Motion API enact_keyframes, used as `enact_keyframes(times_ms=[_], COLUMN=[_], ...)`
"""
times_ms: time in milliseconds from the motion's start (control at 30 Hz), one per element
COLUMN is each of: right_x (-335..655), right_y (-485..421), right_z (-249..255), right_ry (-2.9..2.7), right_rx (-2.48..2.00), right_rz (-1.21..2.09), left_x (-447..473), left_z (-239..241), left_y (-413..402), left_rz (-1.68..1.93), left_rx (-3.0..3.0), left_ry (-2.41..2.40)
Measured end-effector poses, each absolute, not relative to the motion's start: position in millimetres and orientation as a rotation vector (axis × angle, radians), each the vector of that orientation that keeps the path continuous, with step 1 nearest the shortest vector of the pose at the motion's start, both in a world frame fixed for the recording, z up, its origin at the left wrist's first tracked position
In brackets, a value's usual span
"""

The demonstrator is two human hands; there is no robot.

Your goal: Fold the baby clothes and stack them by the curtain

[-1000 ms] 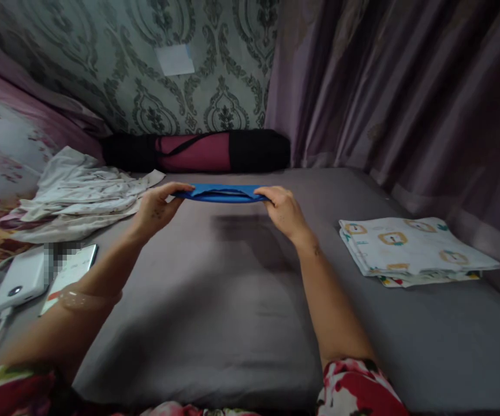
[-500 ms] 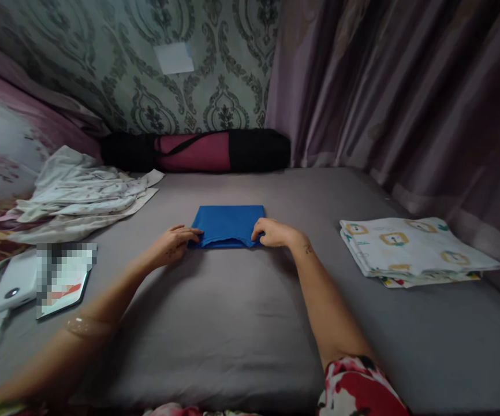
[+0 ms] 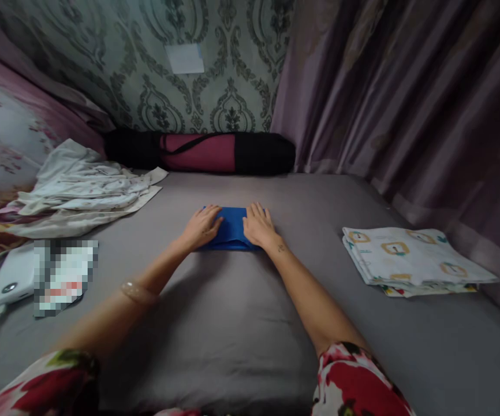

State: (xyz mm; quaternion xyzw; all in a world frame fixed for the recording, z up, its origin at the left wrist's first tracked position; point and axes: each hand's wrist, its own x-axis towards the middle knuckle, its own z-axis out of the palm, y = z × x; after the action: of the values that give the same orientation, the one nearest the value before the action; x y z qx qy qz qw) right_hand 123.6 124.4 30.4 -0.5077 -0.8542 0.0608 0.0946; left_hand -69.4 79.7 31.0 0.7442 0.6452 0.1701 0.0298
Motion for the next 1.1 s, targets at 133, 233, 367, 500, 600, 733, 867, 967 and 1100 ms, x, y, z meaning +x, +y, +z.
enact_keyframes(times_ms=[133,233,367,500,600,733,867,967,1100], right_x=[108.9,108.4,109.3,109.1,109.1,100.3,77.1,62.1,57.0], right_y=[126.0,126.7,127.4,128.3,130.2,131.5,127.0,122.4,120.8], right_z=[7.4,-3.7,-7.2,-6.2,-2.6,8.6,14.8,8.5,-4.6], right_ry=[-2.514,-2.511,-2.504,-2.51,-2.533,-2.543,-2.509,-2.481,-2.495], right_rx=[-1.594,-1.642,-1.642,-1.663,-1.685,-1.711,-1.596,-1.539,-1.57], right_rz=[0.154,0.187,0.172,0.187,0.228,0.283,0.247,0.236,0.267], left_x=[-53.7,-53.9,-56.3,-56.0,-58.7,-67.8,-76.3,-80.3,-86.8], left_z=[9.3,-4.7,-8.7,-1.7,6.0,11.5,4.4,-7.2,-21.1], left_y=[89.8,90.4,91.3,91.2,84.9,68.8,55.5,52.4,56.5], left_rz=[0.334,0.266,0.25,0.237,0.223,0.242,0.338,0.479,0.735], left_rx=[2.318,2.329,2.33,2.297,2.269,2.241,2.206,2.156,2.04], left_ry=[2.02,2.022,2.024,2.002,1.98,1.995,2.064,2.11,2.122])
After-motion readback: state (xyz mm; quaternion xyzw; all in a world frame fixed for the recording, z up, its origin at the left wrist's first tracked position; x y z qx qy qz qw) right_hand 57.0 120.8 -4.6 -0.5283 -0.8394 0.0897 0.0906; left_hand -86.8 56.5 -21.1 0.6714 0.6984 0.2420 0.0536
